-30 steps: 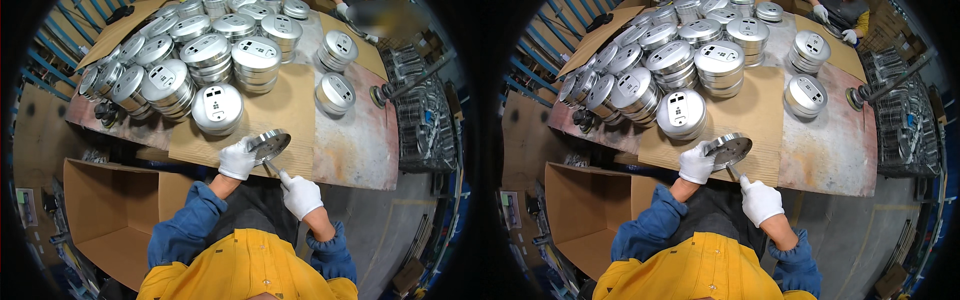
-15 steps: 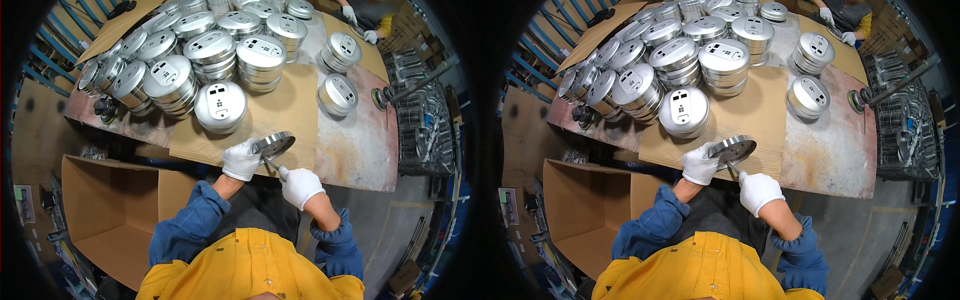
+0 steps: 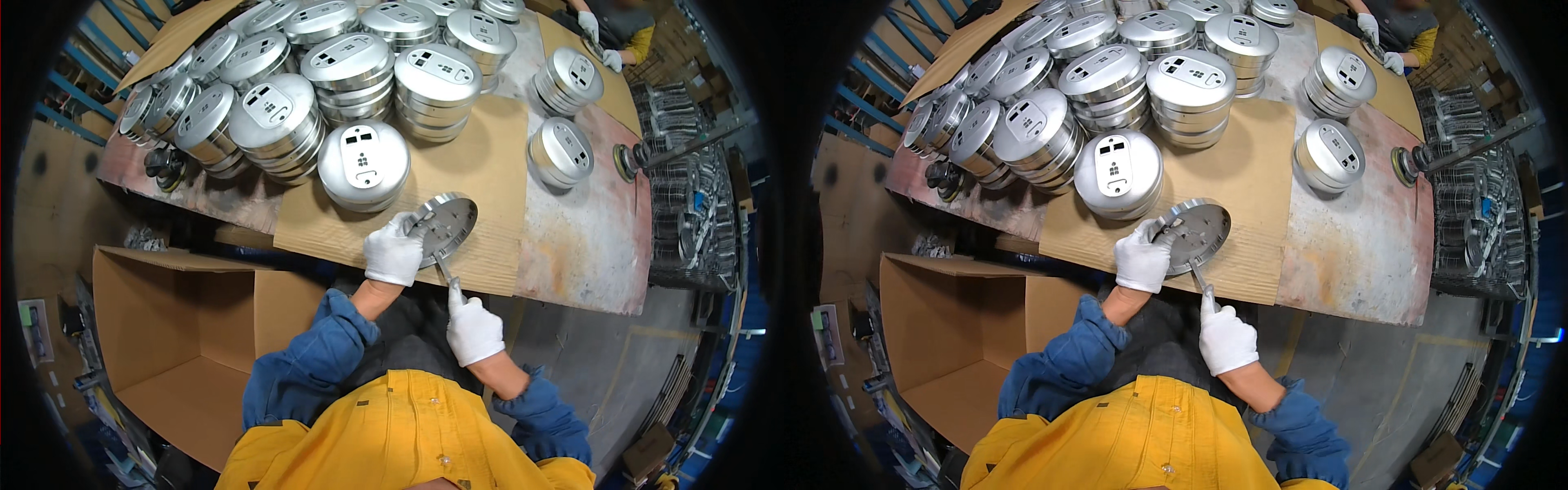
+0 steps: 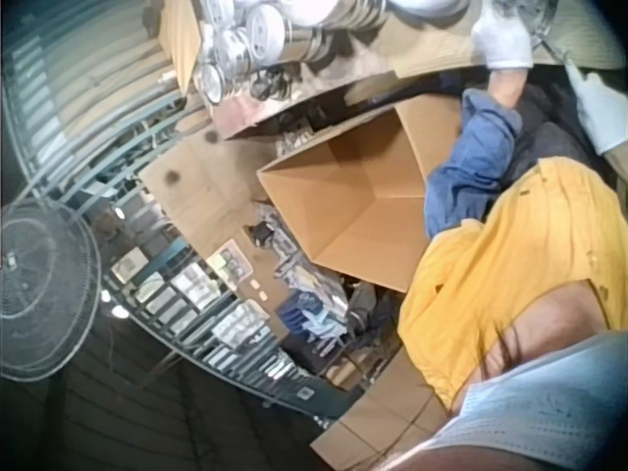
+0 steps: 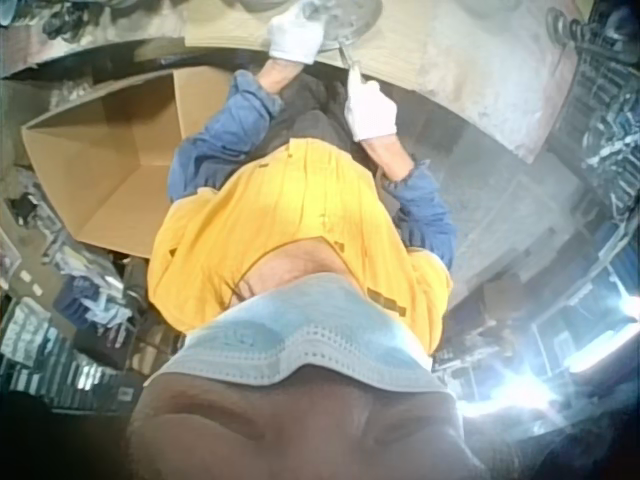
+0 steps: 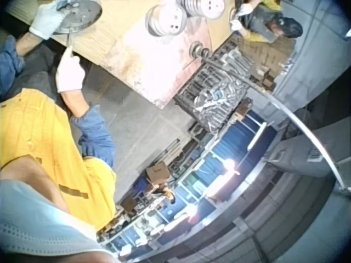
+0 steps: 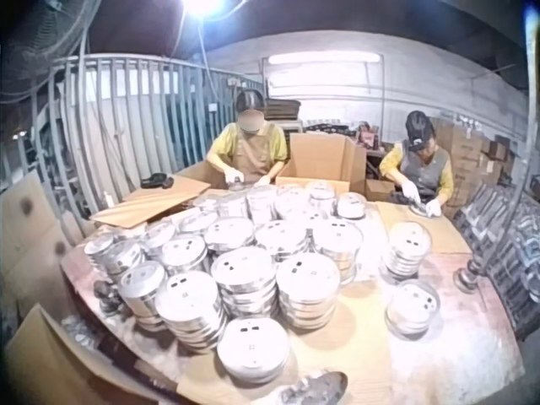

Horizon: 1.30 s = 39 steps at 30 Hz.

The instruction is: The person uses a scraping tool to deburr the edges and interior surfaces of circular metal components, rotating and scraping each piece one by one.

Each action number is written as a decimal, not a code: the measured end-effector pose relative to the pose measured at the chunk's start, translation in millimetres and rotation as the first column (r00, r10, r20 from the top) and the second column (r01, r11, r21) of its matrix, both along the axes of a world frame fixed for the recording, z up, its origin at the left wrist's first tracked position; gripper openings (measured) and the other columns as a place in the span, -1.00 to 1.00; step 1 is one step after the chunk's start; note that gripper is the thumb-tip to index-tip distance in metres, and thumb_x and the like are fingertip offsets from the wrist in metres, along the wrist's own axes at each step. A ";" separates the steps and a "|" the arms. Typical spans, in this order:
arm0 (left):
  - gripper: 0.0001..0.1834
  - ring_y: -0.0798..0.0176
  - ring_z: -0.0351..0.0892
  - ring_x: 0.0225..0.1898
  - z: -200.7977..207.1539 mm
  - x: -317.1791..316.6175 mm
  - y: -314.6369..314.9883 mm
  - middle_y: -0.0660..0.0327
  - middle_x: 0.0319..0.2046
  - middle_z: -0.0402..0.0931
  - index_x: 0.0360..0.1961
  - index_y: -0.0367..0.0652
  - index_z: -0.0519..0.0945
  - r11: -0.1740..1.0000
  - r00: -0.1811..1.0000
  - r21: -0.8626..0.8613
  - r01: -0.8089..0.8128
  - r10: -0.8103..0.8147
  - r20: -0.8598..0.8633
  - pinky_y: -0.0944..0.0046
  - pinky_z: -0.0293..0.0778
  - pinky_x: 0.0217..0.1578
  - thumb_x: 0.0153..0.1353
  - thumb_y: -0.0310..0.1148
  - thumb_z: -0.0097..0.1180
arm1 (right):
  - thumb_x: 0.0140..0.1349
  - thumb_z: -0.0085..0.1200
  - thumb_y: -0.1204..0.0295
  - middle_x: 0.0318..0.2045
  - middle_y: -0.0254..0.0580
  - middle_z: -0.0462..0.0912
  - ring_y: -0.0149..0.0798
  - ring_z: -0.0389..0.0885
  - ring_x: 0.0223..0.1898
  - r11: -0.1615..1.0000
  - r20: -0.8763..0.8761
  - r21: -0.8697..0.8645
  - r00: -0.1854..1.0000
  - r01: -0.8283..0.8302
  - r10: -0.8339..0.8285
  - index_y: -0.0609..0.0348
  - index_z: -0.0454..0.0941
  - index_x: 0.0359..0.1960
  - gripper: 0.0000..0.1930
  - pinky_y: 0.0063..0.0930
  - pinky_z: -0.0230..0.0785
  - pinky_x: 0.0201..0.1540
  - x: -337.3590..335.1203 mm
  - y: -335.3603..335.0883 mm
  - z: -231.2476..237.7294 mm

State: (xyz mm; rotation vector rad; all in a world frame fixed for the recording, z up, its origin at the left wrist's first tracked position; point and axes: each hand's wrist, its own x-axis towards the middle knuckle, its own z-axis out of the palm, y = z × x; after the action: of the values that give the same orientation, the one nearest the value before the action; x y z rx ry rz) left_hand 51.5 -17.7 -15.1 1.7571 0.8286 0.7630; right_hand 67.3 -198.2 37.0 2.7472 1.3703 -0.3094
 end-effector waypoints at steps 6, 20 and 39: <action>-0.77 0.03 0.64 -0.46 15.0 -0.6 1.1 0.07 -0.50 0.62 -0.34 -0.15 0.63 0.977 0.990 0.201 -0.076 0.097 -0.097 0.19 0.52 -0.44 -0.01 -0.29 0.31 | 0.16 0.00 0.36 -0.56 -0.09 0.49 -0.01 0.53 -0.63 0.958 -0.082 0.276 0.995 0.072 -0.052 -0.23 0.33 0.23 -0.47 -0.11 0.41 -0.56 14.0 -19.0 -29.8; -0.77 0.05 0.63 -0.51 -0.8 -6.1 -0.5 0.09 -0.58 0.58 -0.34 -0.11 0.62 0.980 1.000 0.197 0.005 -0.004 -0.006 0.20 0.49 -0.48 -0.04 -0.32 0.34 | 0.24 -0.10 0.32 -0.39 -0.10 0.64 -0.03 0.62 -0.32 0.987 -0.304 -0.118 0.950 -0.110 0.069 -0.08 0.46 0.11 -0.62 -0.17 0.43 -0.29 45.2 14.2 67.1; -0.76 0.03 0.61 -0.53 -5.0 -6.1 -1.5 0.09 -0.58 0.57 -0.36 -0.14 0.63 0.991 0.999 0.132 0.012 -0.018 0.046 0.19 0.48 -0.50 -0.03 -0.28 0.35 | 0.12 -0.07 0.41 -0.51 0.01 0.61 0.04 0.61 -0.43 0.930 -0.343 -0.301 0.934 -0.211 0.100 0.07 0.47 0.08 -0.57 -0.09 0.42 -0.40 54.7 46.4 72.2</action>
State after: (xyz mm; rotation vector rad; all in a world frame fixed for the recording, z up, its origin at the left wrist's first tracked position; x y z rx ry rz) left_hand 45.4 -19.1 -20.1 1.8532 0.7469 0.8623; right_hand 122.0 -151.7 109.2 2.3631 1.4350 -0.9246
